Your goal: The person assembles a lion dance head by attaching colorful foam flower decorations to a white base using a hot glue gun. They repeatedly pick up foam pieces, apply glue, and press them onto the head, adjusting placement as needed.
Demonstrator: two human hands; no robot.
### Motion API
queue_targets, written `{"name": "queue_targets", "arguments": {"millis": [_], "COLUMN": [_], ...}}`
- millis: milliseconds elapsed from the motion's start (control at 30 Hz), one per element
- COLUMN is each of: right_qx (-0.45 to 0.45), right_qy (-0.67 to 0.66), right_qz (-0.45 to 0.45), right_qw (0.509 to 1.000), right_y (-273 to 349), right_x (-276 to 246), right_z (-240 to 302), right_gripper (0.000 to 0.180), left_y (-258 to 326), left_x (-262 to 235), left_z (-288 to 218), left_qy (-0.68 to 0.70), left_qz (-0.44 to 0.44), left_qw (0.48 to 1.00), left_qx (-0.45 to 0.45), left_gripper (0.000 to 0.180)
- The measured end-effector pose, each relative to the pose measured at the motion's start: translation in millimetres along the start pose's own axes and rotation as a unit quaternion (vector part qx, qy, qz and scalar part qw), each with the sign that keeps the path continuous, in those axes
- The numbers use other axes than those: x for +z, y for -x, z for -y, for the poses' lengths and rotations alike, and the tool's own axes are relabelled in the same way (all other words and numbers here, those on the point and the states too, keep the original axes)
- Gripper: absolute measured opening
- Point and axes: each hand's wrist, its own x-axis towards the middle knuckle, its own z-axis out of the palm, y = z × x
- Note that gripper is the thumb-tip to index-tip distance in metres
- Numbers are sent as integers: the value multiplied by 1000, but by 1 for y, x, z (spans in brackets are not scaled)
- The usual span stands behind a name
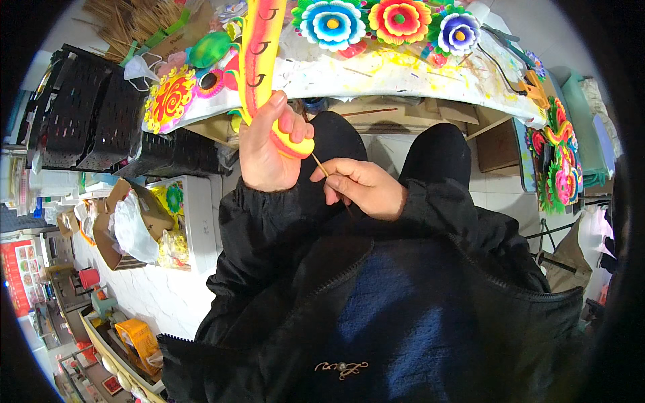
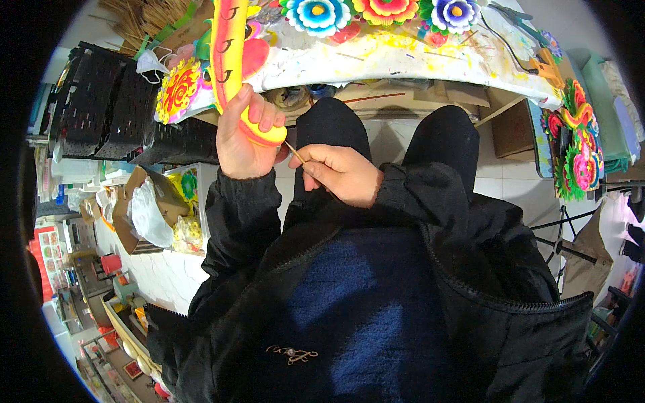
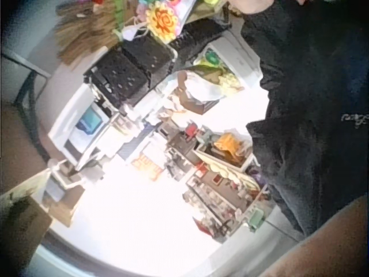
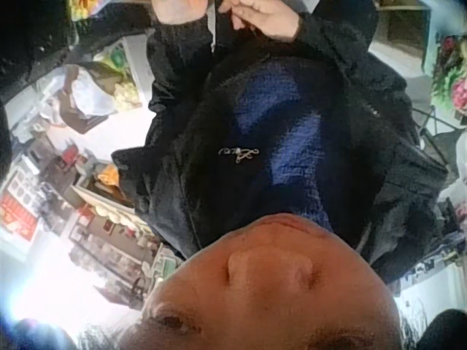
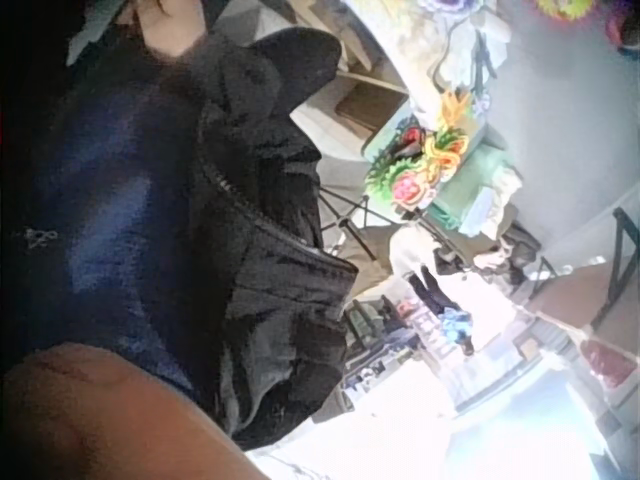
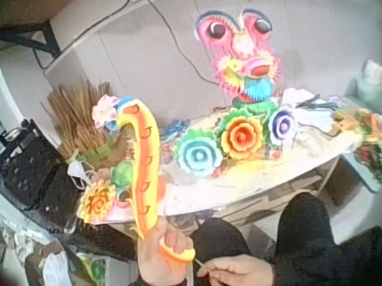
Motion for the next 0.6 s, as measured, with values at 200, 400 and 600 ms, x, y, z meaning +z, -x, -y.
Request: {"name": "queue_targets", "arguments": {"millis": [200, 400, 600], "right_qx": [7, 3, 39], "right_qy": [3, 65, 10], "right_qz": [22, 50, 102], "right_qw": [1000, 997, 994], "right_y": [-5, -21, -48], "right_x": [8, 15, 15], "right_z": [0, -7, -28], "right_gripper": [24, 22, 21], "left_y": [6, 18, 16], "left_x": [-2, -12, -39], "left_z": [-12, -22, -19], "left_qy": [-48, -88, -138], "left_qz": [2, -30, -65], "left_qw": [999, 996, 988], "left_qx": [-5, 10, 19], "left_gripper": [13, 10, 16]}}
